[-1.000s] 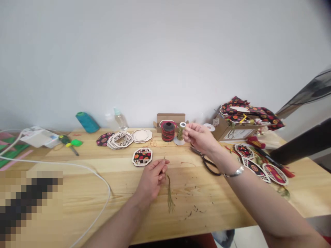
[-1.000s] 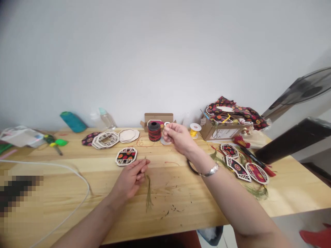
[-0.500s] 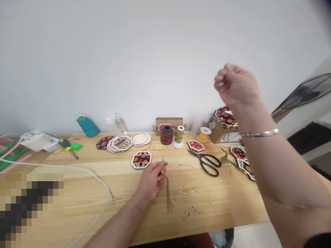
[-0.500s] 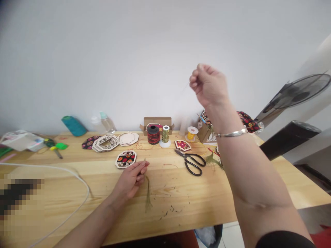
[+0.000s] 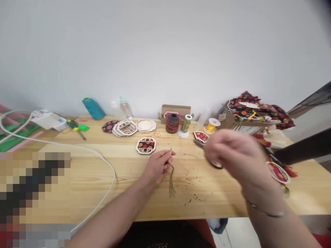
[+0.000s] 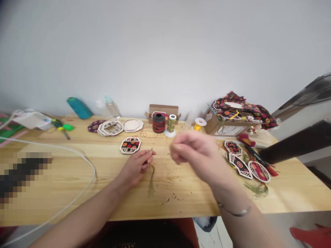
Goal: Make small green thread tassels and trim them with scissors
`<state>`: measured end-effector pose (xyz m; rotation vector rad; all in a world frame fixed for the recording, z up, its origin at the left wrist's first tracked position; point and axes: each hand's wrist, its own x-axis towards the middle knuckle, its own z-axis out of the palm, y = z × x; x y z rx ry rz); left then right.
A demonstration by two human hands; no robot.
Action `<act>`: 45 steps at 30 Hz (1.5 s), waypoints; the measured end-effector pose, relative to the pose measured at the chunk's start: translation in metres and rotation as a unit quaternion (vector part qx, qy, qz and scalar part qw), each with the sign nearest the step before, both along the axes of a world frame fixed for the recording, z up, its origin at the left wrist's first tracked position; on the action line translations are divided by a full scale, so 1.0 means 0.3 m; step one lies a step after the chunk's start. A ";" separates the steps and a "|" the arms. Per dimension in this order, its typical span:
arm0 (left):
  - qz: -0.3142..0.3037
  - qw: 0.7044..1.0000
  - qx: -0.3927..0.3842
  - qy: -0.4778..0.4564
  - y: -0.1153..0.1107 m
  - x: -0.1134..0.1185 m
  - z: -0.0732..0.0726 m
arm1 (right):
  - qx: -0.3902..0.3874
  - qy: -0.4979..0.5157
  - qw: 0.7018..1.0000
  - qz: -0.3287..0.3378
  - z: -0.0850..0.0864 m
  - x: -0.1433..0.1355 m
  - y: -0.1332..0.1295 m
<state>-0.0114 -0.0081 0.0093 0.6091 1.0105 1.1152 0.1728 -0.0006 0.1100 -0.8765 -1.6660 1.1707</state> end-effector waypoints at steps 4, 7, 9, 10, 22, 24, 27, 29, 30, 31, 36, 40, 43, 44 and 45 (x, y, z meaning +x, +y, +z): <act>0.007 0.999 0.029 0.033 0.000 0.006 0.000 | -0.175 0.033 0.984 -0.029 -0.174 -0.107 0.036; 0.018 0.997 0.044 0.065 -0.002 0.012 0.001 | -0.206 0.060 0.975 -0.065 -0.270 -0.148 0.066; 0.026 0.995 0.050 0.082 -0.003 0.015 0.002 | -0.216 0.077 0.970 -0.079 -0.302 -0.153 0.070; 0.031 0.994 0.052 0.089 -0.004 0.017 0.002 | -0.219 0.082 0.969 -0.081 -0.310 -0.153 0.067; 0.062 0.990 0.065 0.113 -0.004 0.026 -0.012 | -0.222 0.067 0.970 -0.079 -0.323 -0.142 0.039; 0.063 0.990 0.063 0.108 -0.004 0.027 -0.011 | -0.217 0.060 0.972 -0.071 -0.331 -0.146 0.034; 0.059 0.992 0.057 0.101 -0.004 0.029 -0.009 | -0.211 0.061 0.973 -0.067 -0.339 -0.151 0.028; 0.051 0.993 0.053 0.095 -0.004 0.029 -0.009 | -0.216 0.064 0.972 -0.068 -0.341 -0.152 0.027; 0.050 0.993 0.052 0.092 -0.004 0.030 -0.010 | -0.218 0.066 0.971 -0.069 -0.342 -0.152 0.027; 0.050 0.993 0.052 0.089 -0.005 0.030 -0.010 | -0.220 0.066 0.971 -0.069 -0.342 -0.152 0.027; 0.052 0.994 0.055 0.080 -0.006 0.035 0.000 | -0.231 0.068 0.968 -0.065 -0.343 -0.154 0.028; 0.044 0.995 0.053 0.073 -0.006 0.038 0.010 | -0.232 0.068 0.968 -0.062 -0.342 -0.155 0.028; 0.044 0.995 0.051 0.072 -0.005 0.038 0.010 | -0.234 0.063 0.968 -0.064 -0.338 -0.155 0.028; 0.044 0.995 0.051 0.073 -0.005 0.037 0.009 | -0.236 0.061 0.968 -0.064 -0.336 -0.155 0.027; 0.044 0.995 0.051 0.073 -0.005 0.037 0.008 | -0.238 0.060 0.967 -0.064 -0.335 -0.155 0.027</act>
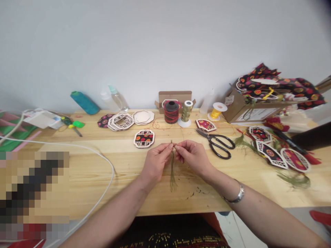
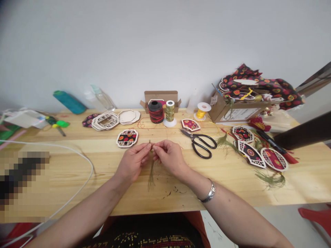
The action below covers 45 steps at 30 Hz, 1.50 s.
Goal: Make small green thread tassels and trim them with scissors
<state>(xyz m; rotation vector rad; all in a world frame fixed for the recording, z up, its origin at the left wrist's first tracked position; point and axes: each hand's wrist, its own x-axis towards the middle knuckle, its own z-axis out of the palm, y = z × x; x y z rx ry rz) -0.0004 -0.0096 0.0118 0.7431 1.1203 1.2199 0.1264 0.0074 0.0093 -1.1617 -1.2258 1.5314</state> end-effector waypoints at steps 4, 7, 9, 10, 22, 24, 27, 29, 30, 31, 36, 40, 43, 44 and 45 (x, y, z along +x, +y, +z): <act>-0.008 1.000 0.001 -0.001 -0.001 -0.001 0.000 | -0.009 0.001 1.000 0.000 -0.001 -0.001 -0.002; -0.013 1.000 0.002 0.003 -0.003 -0.001 0.001 | -0.013 0.004 1.000 -0.001 -0.001 -0.003 -0.002; -0.013 1.000 0.003 0.003 -0.003 0.000 0.002 | -0.013 0.003 1.000 -0.003 0.000 -0.005 -0.003; -0.013 1.000 0.002 0.001 -0.004 0.000 0.003 | -0.012 0.002 1.000 -0.005 0.001 -0.005 -0.003; 0.005 1.000 0.007 0.007 -0.002 -0.004 -0.013 | 0.039 -0.023 0.999 0.003 -0.012 -0.005 -0.013; 0.015 1.000 0.011 0.013 0.001 -0.004 -0.013 | 0.062 -0.046 0.997 0.010 -0.010 -0.004 -0.018; 0.025 0.999 0.012 0.016 0.005 -0.005 -0.013 | 0.123 -0.094 0.988 0.025 -0.007 0.001 -0.024; 0.027 1.000 0.008 0.012 0.006 -0.006 -0.016 | 0.178 -0.129 0.975 0.033 -0.009 0.005 -0.028; 0.027 1.000 0.005 0.008 0.006 -0.007 -0.017 | 0.206 -0.148 0.967 0.034 -0.011 0.008 -0.031; 0.027 1.000 0.001 0.003 0.007 -0.008 -0.019 | 0.231 -0.167 0.958 0.034 -0.012 0.011 -0.034; 0.024 0.999 -0.013 -0.027 0.009 -0.016 -0.027 | 0.349 -0.250 0.903 0.013 -0.002 0.030 -0.033; -0.009 1.000 0.000 -0.016 0.007 -0.019 -0.031 | 0.330 -0.213 0.918 -0.058 0.014 0.051 0.013; -0.046 0.999 0.009 0.009 0.004 -0.019 -0.031 | 0.172 -0.138 0.975 -0.025 0.007 0.066 0.057; -0.060 0.998 0.010 0.013 0.003 -0.019 -0.030 | 0.111 -0.101 0.989 0.002 0.001 0.071 0.067; -0.075 0.997 0.011 0.015 0.001 -0.019 -0.029 | 0.057 -0.063 0.996 0.029 -0.004 0.075 0.074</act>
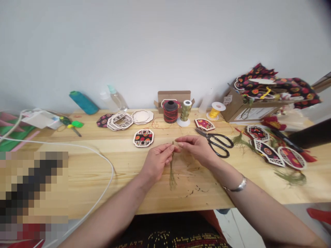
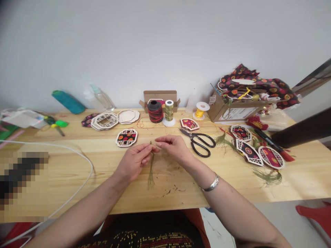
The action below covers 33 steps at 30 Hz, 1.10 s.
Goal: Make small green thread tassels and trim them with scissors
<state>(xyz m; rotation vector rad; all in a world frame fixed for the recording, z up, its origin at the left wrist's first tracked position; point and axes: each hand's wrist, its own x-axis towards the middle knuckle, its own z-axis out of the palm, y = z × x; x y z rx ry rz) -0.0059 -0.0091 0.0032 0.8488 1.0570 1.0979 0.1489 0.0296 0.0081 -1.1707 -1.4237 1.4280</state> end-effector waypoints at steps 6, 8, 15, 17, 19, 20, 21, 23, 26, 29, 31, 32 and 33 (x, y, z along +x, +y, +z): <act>-0.067 0.998 -0.005 0.013 -0.011 0.000 0.013 | -0.120 0.164 0.970 0.131 -0.004 0.010 -0.002; -0.077 0.997 -0.013 0.019 -0.013 0.000 0.015 | -0.127 0.188 0.961 0.159 0.000 0.010 -0.003; -0.098 0.995 -0.021 0.017 -0.012 -0.002 0.014 | -0.091 0.140 0.977 0.134 0.001 0.012 0.001; -0.097 0.995 -0.013 0.003 -0.013 -0.002 0.014 | -0.085 0.118 0.984 0.107 0.005 0.011 0.000; -0.090 0.996 -0.017 -0.019 -0.014 -0.002 0.013 | -0.080 0.112 0.987 0.082 0.013 0.008 -0.002; -0.086 0.996 -0.023 -0.031 -0.014 -0.001 0.013 | -0.078 0.111 0.989 0.067 0.017 0.006 -0.003; -0.083 0.995 -0.031 -0.042 -0.014 -0.001 0.012 | -0.078 0.108 0.990 0.052 0.021 0.005 -0.003; -0.081 0.994 -0.047 -0.057 -0.015 0.001 0.012 | -0.080 0.097 0.992 0.029 0.026 0.002 -0.003; -0.076 0.994 -0.053 -0.059 -0.015 0.003 0.014 | -0.078 0.073 0.994 0.012 0.028 0.000 -0.005; -0.071 0.995 -0.045 -0.046 -0.015 0.005 0.018 | -0.075 0.069 0.995 0.003 0.026 -0.001 -0.007; -0.063 0.997 -0.038 -0.038 -0.014 0.005 0.019 | -0.075 0.082 0.994 -0.001 0.022 -0.003 -0.009; -0.058 0.997 -0.035 -0.037 -0.013 0.006 0.019 | -0.076 0.094 0.993 -0.004 0.019 -0.004 -0.009; -0.051 0.997 -0.032 -0.040 -0.013 0.005 0.019 | -0.078 0.106 0.991 -0.007 0.015 -0.004 -0.008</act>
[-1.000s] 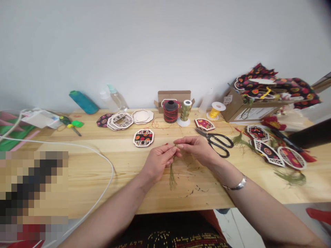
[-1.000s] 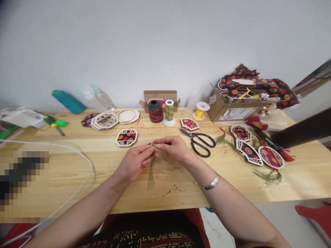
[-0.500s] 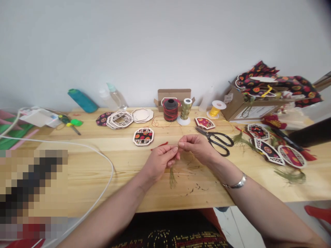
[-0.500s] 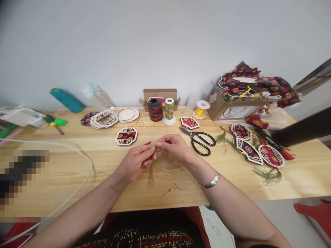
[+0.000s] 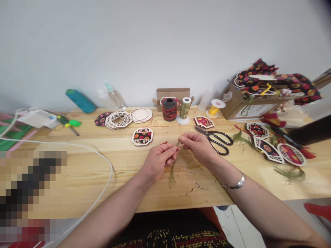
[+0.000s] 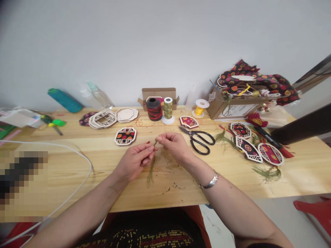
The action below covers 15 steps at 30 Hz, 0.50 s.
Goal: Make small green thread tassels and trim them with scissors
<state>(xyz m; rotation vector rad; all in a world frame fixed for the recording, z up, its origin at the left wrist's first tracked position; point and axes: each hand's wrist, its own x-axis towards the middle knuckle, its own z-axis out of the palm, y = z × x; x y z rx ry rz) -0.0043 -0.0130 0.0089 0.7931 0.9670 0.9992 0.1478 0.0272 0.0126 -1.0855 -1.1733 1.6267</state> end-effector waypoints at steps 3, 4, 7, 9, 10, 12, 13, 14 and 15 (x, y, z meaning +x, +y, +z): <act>0.018 1.000 0.007 -0.013 0.002 -0.002 -0.002 | -0.015 0.019 1.000 -0.001 -0.017 0.003 0.006; 0.021 1.000 0.009 -0.016 0.003 -0.003 -0.003 | -0.022 0.015 1.000 0.010 -0.024 0.004 0.008; 0.021 0.999 0.016 -0.018 0.004 -0.004 -0.003 | -0.042 0.001 0.997 0.065 -0.036 0.007 0.009; 0.014 1.000 0.018 -0.019 0.004 -0.005 -0.002 | -0.043 0.023 0.995 0.093 -0.037 0.006 0.006; 0.011 1.000 0.018 -0.018 0.003 -0.005 -0.002 | -0.039 0.041 0.994 0.098 -0.036 0.004 0.003; 0.004 1.000 0.016 -0.012 0.002 -0.005 -0.001 | -0.027 0.070 0.993 0.093 -0.031 0.000 -0.001; 0.000 1.000 0.015 -0.007 0.001 -0.005 -0.001 | -0.022 0.074 0.993 0.088 -0.029 -0.002 -0.003; -0.003 1.000 0.015 0.002 0.000 -0.004 -0.001 | -0.018 0.072 0.994 0.082 -0.027 -0.004 -0.005; -0.006 1.000 0.017 0.013 0.000 -0.004 -0.001 | -0.013 0.065 0.995 0.077 -0.025 -0.005 -0.006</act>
